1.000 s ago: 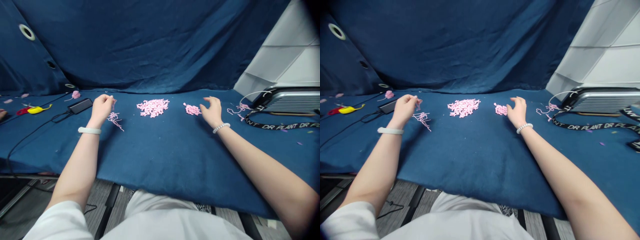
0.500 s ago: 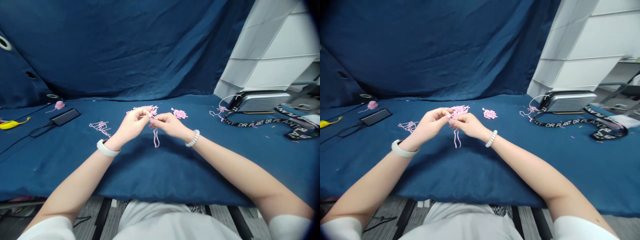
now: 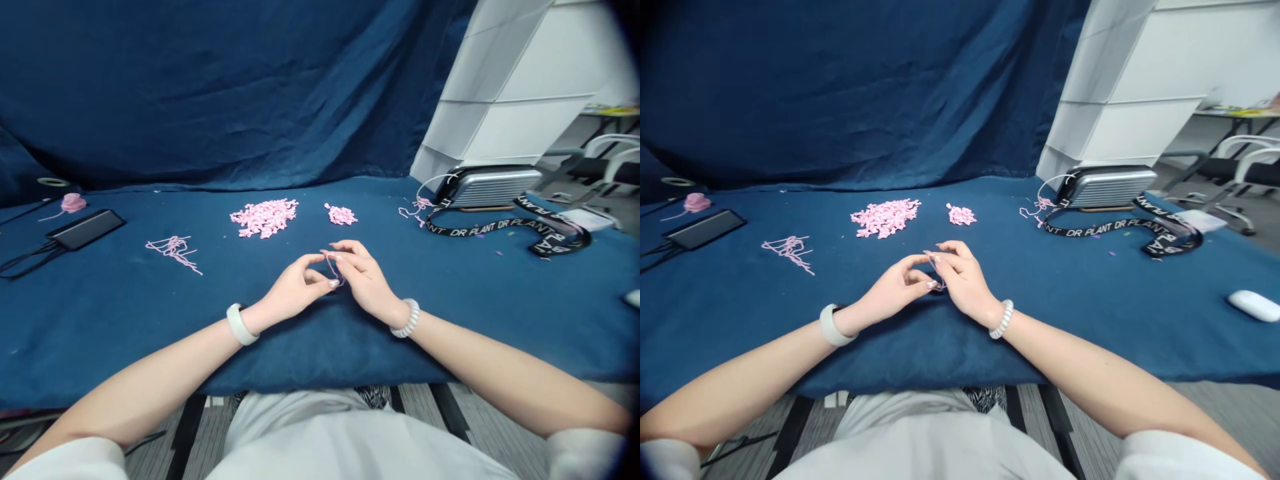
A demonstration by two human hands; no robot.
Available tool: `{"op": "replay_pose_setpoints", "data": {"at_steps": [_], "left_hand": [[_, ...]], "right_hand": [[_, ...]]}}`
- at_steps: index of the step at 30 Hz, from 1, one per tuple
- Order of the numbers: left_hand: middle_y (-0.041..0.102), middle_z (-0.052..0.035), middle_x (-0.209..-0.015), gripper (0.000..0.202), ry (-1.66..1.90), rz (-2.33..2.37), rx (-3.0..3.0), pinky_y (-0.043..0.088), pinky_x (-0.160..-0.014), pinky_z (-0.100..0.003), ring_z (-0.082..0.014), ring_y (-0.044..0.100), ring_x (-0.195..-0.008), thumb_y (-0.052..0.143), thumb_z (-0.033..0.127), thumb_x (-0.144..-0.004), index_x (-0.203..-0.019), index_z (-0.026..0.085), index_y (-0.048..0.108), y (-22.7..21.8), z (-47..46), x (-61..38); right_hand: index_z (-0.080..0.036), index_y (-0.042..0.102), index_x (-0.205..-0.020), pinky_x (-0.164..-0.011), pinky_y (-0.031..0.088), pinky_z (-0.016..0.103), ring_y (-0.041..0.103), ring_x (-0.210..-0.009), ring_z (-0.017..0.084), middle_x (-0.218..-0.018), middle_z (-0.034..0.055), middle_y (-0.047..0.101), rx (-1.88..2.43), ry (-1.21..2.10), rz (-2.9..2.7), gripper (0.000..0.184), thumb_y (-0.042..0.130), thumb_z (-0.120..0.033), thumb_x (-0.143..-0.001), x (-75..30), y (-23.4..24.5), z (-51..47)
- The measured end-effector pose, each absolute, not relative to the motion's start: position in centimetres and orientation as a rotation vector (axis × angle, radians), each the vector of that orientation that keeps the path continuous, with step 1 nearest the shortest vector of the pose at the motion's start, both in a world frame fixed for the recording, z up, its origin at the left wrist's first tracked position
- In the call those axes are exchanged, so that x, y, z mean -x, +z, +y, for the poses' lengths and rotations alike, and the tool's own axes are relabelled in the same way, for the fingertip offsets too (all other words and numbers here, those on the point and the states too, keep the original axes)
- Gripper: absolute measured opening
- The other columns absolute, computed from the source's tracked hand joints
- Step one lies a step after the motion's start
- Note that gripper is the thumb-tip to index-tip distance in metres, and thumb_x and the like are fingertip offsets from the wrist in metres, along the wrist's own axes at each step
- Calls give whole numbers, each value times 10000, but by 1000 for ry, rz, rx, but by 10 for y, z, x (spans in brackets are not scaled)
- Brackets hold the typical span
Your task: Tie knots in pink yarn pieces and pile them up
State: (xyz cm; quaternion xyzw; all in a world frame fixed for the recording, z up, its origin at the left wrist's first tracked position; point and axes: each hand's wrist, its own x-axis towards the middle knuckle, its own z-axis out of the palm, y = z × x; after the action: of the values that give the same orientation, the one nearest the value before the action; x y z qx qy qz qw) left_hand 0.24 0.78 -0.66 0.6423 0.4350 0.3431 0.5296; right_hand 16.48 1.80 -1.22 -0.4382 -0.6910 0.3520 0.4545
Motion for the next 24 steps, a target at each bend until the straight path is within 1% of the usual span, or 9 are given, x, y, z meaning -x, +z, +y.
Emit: {"op": "replay_pose_setpoints", "data": {"at_steps": [2, 4, 6, 10, 14, 17, 19, 21, 24], "left_hand": [[662, -51, -812, 412, 852, 992, -1515, 465, -759, -292, -155, 622, -778, 638, 356, -757, -1087, 144, 513, -12, 2, -3], [647, -46, -795, 227, 881, 947, -1519, 461, -737, -264, -139, 607, -754, 616, 343, -776, -864, 138, 573, -14, -2, -1], [631, -37, -752, 213, 889, 926, -1530, 456, -714, -248, -125, 590, -720, 594, 340, -796, -739, 138, 558, -14, -5, 4], [630, -35, -758, 227, 907, 993, -1600, 440, -696, -242, -122, 569, -712, 545, 351, -834, -767, 138, 587, -11, -6, 13], [646, -59, -929, 227, 1055, 1041, -1680, 413, -835, -260, -150, 575, -894, 537, 315, -848, -747, 135, 630, -5, -6, 18], [643, -68, -1035, 218, 1268, 939, -1466, 393, -934, -309, -200, 556, -1056, 565, 277, -833, -683, 134, 631, 3, -6, 20], [663, -73, -987, 213, 1342, 775, -1224, 398, -959, -364, -231, 563, -1074, 581, 264, -822, -663, 129, 626, 10, -6, 21], [682, -72, -906, 235, 1331, 624, -987, 410, -963, -402, -234, 595, -1025, 586, 273, -819, -641, 123, 615, 17, -5, 22], [670, -39, -747, 259, 1289, 543, -708, 470, -901, -387, -164, 643, -816, 577, 276, -829, -623, 121, 600, 23, -3, 25]], "right_hand": [[-254, 635, -1099, -1080, 378, 241, 426, -1212, 76, -1268, 22, 443, 1048, 868, -1751, 416, 410, -480, -832, -160, -15, 14], [-250, 626, -1115, -1108, 360, 237, 406, -1243, 75, -1305, 14, 421, 1022, 892, -1800, 419, 403, -470, -838, -157, -15, 11], [-236, 643, -1084, -1101, 367, 238, 432, -1224, 74, -1277, 19, 456, 1028, 924, -1809, 411, 412, -468, -834, -158, -13, 12], [-160, 695, -862, -921, 448, 199, 543, -1020, 59, -1093, 44, 573, 1130, 985, -1722, 409, 457, -488, -804, -170, -10, 21], [-83, 645, -648, -696, 418, 146, 538, -760, 14, -898, 49, 603, 1205, 1030, -1650, 486, 507, -538, -752, -177, -10, 31], [-75, 620, -585, -722, 402, 141, 520, -717, -5, -802, 34, 590, 1240, 1014, -1741, 486, 499, -507, -770, -176, -12, 31], [-78, 618, -563, -752, 397, 140, 523, -734, -9, -793, 26, 587, 1234, 970, -1871, 446, 500, -447, -784, -174, -13, 28], [-84, 622, -562, -750, 390, 140, 516, -736, -15, -810, 18, 587, 1188, 898, -2004, 395, 502, -386, -788, -173, -14, 24], [-91, 629, -568, -741, 383, 143, 501, -730, -19, -826, 15, 582, 1104, 825, -2095, 359, 502, -349, -784, -173, -13, 19]]}}
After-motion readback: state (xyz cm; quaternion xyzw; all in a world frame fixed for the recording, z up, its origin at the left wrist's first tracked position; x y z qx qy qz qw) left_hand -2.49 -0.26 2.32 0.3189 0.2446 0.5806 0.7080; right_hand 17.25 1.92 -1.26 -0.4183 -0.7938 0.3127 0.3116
